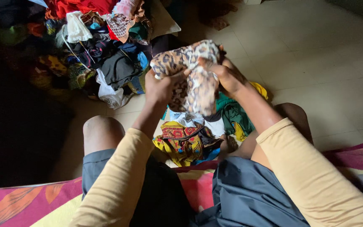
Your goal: The person sits on the floor and folds several pieces of clothing one by one. They handle a leopard-print top, a white shirt, a yellow patterned garment, and a light blue top, folding each item and placing it on a growing pile.
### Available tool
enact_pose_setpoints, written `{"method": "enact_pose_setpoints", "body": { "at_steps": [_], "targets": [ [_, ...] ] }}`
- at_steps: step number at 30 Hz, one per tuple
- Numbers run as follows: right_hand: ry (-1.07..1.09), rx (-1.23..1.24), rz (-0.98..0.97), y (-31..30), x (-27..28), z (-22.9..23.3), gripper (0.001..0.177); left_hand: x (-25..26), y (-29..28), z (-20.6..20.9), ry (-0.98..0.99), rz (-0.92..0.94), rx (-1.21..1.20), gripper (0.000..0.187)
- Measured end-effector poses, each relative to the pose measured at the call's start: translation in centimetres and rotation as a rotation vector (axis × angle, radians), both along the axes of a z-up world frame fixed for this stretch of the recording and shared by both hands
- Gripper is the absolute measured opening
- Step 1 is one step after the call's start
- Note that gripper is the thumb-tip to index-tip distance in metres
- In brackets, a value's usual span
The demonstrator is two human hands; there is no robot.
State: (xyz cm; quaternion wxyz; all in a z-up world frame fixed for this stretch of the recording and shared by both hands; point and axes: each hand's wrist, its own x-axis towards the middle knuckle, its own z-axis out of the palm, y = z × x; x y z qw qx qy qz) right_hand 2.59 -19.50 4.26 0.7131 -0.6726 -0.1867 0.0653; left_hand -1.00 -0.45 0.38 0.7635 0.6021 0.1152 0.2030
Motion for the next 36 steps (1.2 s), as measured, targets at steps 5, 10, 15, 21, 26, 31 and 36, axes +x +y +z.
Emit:
{"method": "enact_pose_setpoints", "body": {
  "at_steps": [5,10,15,21,26,31,36],
  "targets": [
    [-0.026,-0.077,-0.085,-0.2,1.2,-1.8,0.138,-0.6,-1.9,-0.2,-0.122,0.168,0.414,0.066],
    [-0.127,-0.093,-0.491,0.8,2.2,-0.1,0.108,-0.8,-3.5,1.4,-0.276,-0.071,0.286,0.059],
    [-0.137,-0.264,-0.463,0.4,1.5,1.7,0.098,-1.5,-2.8,3.1,-0.099,-0.278,-0.084,0.091],
    [0.134,-0.249,-0.313,1.5,0.4,3.3,0.069,1.2,0.0,-2.6,-0.106,-0.621,-0.433,0.068],
    [0.180,0.338,0.154,1.8,4.3,-0.4,0.068,1.3,-0.1,-3.1,-0.017,-0.597,-0.546,0.069],
    [-0.108,-0.264,-0.389,-1.3,3.0,1.3,0.062,1.0,-2.5,-0.3,0.019,-0.545,-0.433,0.036],
    [-0.156,-0.187,-0.197,-5.7,0.6,2.9,0.094,-2.6,-6.2,3.6,0.047,-0.421,-0.233,0.039]
  ]
}}
